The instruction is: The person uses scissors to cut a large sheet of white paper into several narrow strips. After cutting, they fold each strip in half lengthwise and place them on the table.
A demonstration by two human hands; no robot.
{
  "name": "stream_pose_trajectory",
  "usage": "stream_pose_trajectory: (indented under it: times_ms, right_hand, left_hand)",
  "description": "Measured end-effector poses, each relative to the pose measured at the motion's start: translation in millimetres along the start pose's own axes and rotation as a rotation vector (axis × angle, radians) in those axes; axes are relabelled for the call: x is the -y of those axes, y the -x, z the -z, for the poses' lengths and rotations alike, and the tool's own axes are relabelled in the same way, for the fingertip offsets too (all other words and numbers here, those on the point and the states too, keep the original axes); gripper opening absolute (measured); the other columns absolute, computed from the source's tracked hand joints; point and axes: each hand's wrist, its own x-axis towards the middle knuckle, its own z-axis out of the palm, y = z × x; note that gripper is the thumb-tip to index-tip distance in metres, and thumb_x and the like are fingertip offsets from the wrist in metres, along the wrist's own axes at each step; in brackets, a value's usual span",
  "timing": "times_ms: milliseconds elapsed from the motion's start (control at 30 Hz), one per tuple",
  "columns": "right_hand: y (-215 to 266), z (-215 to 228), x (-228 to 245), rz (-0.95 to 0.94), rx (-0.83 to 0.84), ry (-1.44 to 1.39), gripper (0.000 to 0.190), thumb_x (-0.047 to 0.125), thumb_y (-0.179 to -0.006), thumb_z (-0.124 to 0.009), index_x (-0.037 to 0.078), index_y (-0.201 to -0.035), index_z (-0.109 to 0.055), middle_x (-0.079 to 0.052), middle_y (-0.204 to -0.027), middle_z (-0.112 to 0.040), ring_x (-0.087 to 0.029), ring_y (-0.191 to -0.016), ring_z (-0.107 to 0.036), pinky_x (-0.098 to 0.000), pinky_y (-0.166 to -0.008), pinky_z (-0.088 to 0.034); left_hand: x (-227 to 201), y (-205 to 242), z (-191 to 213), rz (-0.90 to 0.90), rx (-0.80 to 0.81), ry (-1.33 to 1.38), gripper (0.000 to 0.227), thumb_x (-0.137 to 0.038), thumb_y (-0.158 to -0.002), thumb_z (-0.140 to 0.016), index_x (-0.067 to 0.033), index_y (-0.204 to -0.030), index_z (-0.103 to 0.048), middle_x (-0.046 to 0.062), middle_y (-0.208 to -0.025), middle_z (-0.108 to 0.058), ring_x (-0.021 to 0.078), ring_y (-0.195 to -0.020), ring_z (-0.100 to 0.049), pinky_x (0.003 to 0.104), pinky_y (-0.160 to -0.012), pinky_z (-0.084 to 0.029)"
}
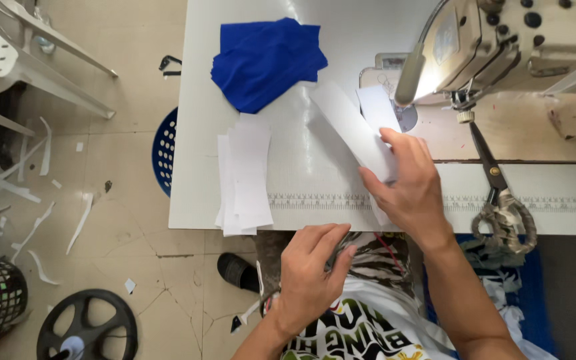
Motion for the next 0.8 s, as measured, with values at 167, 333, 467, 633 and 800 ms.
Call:
stream_pose_trajectory:
  times_ms: [167, 333, 467, 633, 800]
  right_hand:
    - [28, 29, 15, -0.497, 0.120, -0.742, 0.055, 0.015, -0.083, -0.075, 0.002, -0.134, -0.058, -0.009, -0.128, -0.064, -0.019, -0.102, -0.059, -0.0296, -0.090, -0.054]
    - [77, 6, 8, -0.420, 0.276, -1.464, 0.049, 0.029, -0.089, -0.078, -0.002, -0.124, -0.062, -0.012, -0.111, -0.069, -0.023, -0.099, -0.065, -0.0385, -0.089, -0.053]
    - [91, -6, 8, -0.490, 0.311, -1.378, 0.076, 0.037, -0.087, -0.077, -0.012, -0.141, -0.054, -0.023, -0.134, -0.068, -0.029, -0.118, -0.067, -0.0391, -0.099, -0.056]
    - [78, -8, 7, -0.432, 0.118, -1.001, 0.020, 0.006, -0.086, -0.075, -0.004, -0.103, -0.074, -0.012, -0.079, -0.074, -0.017, -0.078, -0.069, -0.0326, -0.075, -0.058]
    - [70, -13, 15, -0.413, 0.047, -0.918, 0.003, 0.001, -0.088, -0.073, -0.003, -0.089, -0.075, -0.008, -0.063, -0.069, -0.009, -0.066, -0.061, -0.0251, -0.065, -0.055]
  left_hand:
    - [11, -6, -6, 0.197, 0.091, 0.290, 0.062, -0.052, -0.103, -0.047, 0.0007, -0.133, -0.059, 0.015, -0.117, -0.073, 0.0259, -0.106, -0.072, 0.038, -0.090, -0.062]
    - [12, -19, -13, 0.366, 0.039, 0.661, 0.050, -0.044, -0.101, -0.054, -0.0015, -0.127, -0.059, 0.011, -0.117, -0.068, 0.0229, -0.107, -0.065, 0.036, -0.090, -0.055]
    - [16, -22, -11, 0.426, -0.024, 0.526, 0.018, -0.026, -0.101, -0.059, -0.0098, -0.096, -0.066, 0.002, -0.097, -0.069, 0.0160, -0.088, -0.063, 0.029, -0.074, -0.051]
    - [12, -25, -3, 0.545, -0.115, 0.612, 0.017, -0.018, -0.099, -0.070, -0.0069, -0.086, -0.074, 0.002, -0.063, -0.062, 0.0072, -0.066, -0.053, 0.026, -0.060, -0.049]
    - [11, -24, -4, 0.563, -0.187, 0.730, 0.012, -0.014, -0.098, -0.071, -0.0045, -0.095, -0.078, 0.002, -0.067, -0.063, 0.0048, -0.068, -0.050, 0.023, -0.058, -0.049]
